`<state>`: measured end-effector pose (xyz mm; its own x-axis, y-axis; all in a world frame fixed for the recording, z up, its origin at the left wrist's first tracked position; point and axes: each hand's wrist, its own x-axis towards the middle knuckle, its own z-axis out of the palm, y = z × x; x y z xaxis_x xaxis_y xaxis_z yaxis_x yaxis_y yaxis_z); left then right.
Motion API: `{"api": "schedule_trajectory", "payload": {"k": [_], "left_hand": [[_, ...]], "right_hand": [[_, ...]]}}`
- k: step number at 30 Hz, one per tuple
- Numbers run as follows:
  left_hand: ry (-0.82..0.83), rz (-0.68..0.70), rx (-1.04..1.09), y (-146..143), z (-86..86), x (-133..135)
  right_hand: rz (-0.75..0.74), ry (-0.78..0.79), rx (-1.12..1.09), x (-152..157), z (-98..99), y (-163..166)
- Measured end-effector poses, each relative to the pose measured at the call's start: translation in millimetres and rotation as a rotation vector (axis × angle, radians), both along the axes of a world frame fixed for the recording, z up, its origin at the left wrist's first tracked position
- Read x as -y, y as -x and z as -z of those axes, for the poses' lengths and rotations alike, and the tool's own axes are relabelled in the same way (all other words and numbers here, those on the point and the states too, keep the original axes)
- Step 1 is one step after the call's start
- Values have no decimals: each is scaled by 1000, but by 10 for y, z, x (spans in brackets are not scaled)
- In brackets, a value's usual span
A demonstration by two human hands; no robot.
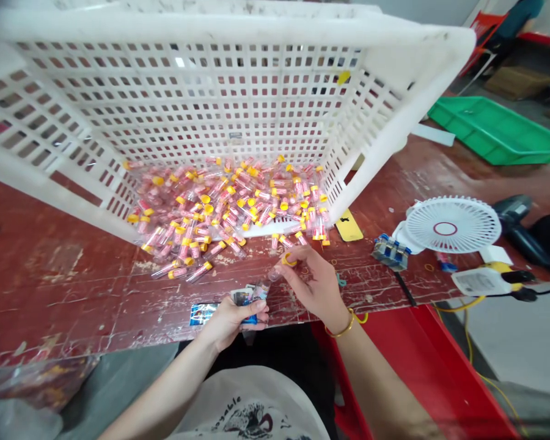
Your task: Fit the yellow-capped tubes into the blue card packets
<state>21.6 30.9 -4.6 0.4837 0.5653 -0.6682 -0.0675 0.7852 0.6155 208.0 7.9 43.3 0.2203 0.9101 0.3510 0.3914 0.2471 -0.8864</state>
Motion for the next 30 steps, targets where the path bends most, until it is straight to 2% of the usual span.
{"api": "schedule_trajectory", "payload": {"k": [3, 8, 11, 15, 17, 19, 23, 30], "left_hand": [[-3, 31, -5, 0, 3, 15], [-49, 47, 29, -27, -65, 52], [-53, 19, 57, -70, -110, 68], [18, -62, 125, -163, -142, 69], [38, -88, 159, -196, -151, 71], [43, -82, 167, -204, -158, 80], [13, -109, 119, -176, -167, 123], [37, -142, 112, -175, -161, 174]], "right_hand": [[-117, 86, -50, -46, 8, 34], [-103, 352, -340, -89, 243, 48], [-123, 381, -420, -17, 365, 92], [-302, 406, -448, 186, 407, 259], [-344, 440, -440, 269, 413, 344], [-287, 408, -366, 306, 425, 393], [-129, 223, -145, 287, 453, 392], [-114, 172, -113, 311, 515, 368]]}}
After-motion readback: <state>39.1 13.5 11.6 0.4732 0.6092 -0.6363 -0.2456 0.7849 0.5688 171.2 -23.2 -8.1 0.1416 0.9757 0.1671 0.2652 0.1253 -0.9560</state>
